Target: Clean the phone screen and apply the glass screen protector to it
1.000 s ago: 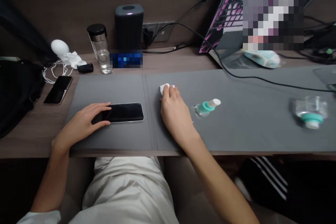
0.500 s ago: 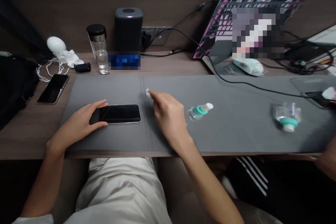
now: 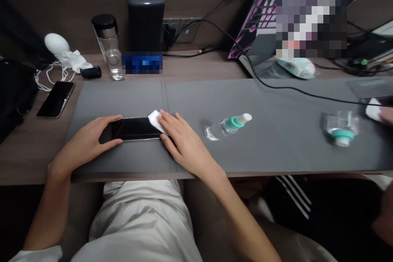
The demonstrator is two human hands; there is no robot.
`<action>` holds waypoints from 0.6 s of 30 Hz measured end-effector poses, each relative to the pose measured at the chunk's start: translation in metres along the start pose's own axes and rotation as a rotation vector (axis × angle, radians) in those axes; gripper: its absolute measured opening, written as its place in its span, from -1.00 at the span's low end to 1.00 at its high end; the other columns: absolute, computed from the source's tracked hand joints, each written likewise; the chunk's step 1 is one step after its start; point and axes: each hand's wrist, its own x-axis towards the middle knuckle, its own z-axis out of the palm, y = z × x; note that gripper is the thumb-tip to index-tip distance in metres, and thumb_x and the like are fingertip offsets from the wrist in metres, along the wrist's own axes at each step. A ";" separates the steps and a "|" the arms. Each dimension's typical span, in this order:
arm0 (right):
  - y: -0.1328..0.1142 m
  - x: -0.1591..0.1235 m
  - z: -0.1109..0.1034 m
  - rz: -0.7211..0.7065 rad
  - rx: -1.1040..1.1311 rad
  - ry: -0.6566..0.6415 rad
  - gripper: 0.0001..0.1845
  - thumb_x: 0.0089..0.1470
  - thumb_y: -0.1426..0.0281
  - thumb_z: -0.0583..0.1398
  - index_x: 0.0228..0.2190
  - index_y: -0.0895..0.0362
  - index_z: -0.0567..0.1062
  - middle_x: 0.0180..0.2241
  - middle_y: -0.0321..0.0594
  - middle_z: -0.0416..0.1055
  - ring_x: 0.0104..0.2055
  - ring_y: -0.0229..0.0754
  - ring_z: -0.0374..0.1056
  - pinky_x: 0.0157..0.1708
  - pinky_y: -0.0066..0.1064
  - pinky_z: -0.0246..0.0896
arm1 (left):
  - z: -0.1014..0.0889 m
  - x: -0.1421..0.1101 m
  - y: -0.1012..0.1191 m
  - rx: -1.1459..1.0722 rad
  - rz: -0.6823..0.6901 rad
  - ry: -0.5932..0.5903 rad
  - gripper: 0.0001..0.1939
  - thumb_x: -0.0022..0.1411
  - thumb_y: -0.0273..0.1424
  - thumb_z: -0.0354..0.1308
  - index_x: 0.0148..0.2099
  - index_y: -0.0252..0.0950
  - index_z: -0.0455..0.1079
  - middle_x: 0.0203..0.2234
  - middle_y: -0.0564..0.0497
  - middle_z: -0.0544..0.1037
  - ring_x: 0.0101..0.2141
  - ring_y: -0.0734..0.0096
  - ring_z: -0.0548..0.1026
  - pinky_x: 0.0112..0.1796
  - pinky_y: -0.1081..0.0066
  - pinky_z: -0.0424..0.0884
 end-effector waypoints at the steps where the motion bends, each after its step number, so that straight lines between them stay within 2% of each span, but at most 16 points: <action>1: 0.000 0.001 0.000 -0.017 0.000 -0.030 -0.36 0.52 0.30 0.04 0.51 -0.04 0.07 0.50 -0.06 0.13 0.54 -0.01 0.08 0.53 0.19 -0.06 | 0.000 0.000 0.000 0.008 0.006 0.002 -0.36 0.45 -0.12 0.28 0.45 -0.15 0.24 0.31 -0.05 0.49 0.29 0.13 0.45 0.30 0.15 0.37; 7: -0.004 0.003 0.004 -0.094 -0.076 -0.089 -0.22 0.49 0.19 0.11 0.54 -0.03 -0.08 0.52 -0.07 0.05 0.57 0.04 -0.04 0.54 0.22 -0.09 | 0.001 0.002 -0.001 0.044 0.067 0.007 -0.43 0.47 -0.14 0.26 0.41 -0.17 0.31 0.32 -0.07 0.49 0.29 0.11 0.45 0.32 0.12 0.35; 10: -0.007 0.002 0.004 -0.122 -0.132 -0.093 -0.21 0.48 0.19 0.12 0.54 0.02 -0.08 0.51 -0.04 0.06 0.56 0.06 -0.02 0.52 0.20 -0.01 | 0.003 0.001 -0.003 0.071 0.107 0.010 -0.48 0.50 -0.14 0.23 0.39 -0.16 0.36 0.35 -0.06 0.47 0.31 0.12 0.43 0.33 0.09 0.34; 13: -0.012 0.002 0.005 -0.108 -0.155 -0.076 -0.20 0.47 0.18 0.14 0.54 0.03 -0.05 0.49 -0.01 0.11 0.53 0.08 0.06 0.50 0.18 0.06 | 0.004 0.000 -0.005 0.081 0.127 0.016 -0.51 0.51 -0.13 0.19 0.38 -0.15 0.40 0.36 -0.07 0.46 0.32 0.11 0.43 0.32 0.07 0.36; 18: -0.017 0.009 0.010 -0.060 -0.176 -0.038 -0.34 0.50 0.28 0.10 0.50 0.07 0.12 0.45 -0.02 0.21 0.50 0.06 0.13 0.50 0.15 0.08 | 0.004 0.000 -0.003 0.074 0.127 0.023 -0.52 0.53 -0.13 0.17 0.38 -0.14 0.43 0.34 -0.08 0.48 0.30 0.08 0.45 0.32 0.03 0.38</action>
